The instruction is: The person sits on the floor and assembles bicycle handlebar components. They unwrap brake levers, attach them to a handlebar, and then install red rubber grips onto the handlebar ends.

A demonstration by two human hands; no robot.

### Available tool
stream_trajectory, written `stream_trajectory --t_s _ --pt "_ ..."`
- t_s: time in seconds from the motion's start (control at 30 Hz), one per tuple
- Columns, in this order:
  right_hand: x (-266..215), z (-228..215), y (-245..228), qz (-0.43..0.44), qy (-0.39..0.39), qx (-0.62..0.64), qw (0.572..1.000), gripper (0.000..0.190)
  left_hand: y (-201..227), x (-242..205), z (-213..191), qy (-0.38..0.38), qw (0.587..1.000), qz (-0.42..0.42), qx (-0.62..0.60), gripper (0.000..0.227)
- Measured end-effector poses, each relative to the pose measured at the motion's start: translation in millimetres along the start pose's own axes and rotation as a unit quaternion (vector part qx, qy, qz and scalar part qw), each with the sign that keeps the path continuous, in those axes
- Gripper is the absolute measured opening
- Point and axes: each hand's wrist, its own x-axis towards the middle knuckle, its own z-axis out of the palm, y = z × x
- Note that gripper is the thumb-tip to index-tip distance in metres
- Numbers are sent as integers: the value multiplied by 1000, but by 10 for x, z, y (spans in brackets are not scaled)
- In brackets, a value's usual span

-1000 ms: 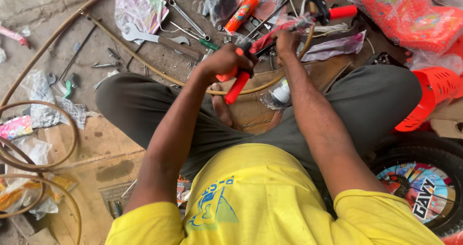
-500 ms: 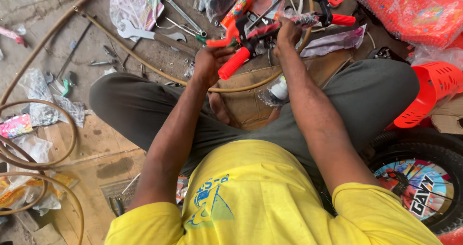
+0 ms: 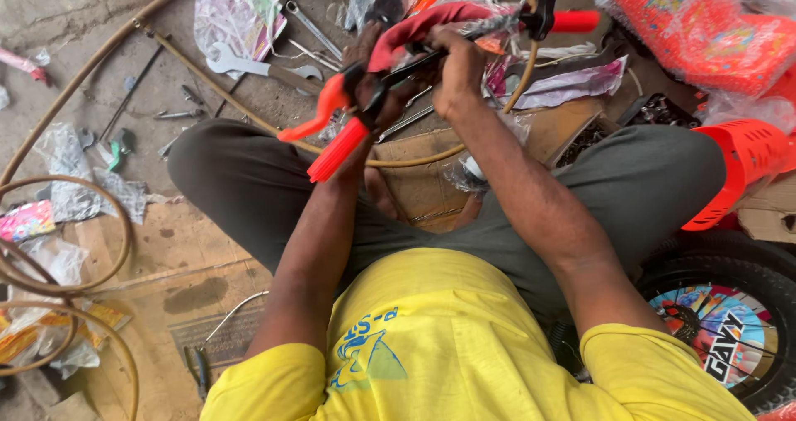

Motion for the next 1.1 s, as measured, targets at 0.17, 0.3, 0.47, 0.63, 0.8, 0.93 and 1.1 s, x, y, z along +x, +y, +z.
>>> stream_trajectory --t_s 0.17,0.3,0.47,0.63,0.8,0.93,1.1 --pt "-87 21 -524 -8 -47 -60 997 18 -170 -57 -47 -19 1000 -21 -7 85" --pt "-4 -148 -1009 -13 -90 -34 995 29 -261 -37 55 -40 997 -59 -28 61" --pt "-134 -197 -1393 18 -235 -28 971 34 -354 26 280 63 983 -82 -154 22" --pt "-465 84 -1130 21 -296 -168 940 48 -211 129 275 147 956 -98 -232 24" --pt "-768 388 -780 94 -288 -349 887 42 -4 196 88 85 925 -110 -355 46" --pt "-780 413 -587 35 -327 -453 829 20 127 243 -81 71 882 -119 -452 72" --pt "-668 228 -97 -78 -315 -488 810 20 125 200 -184 30 916 -96 -389 63"
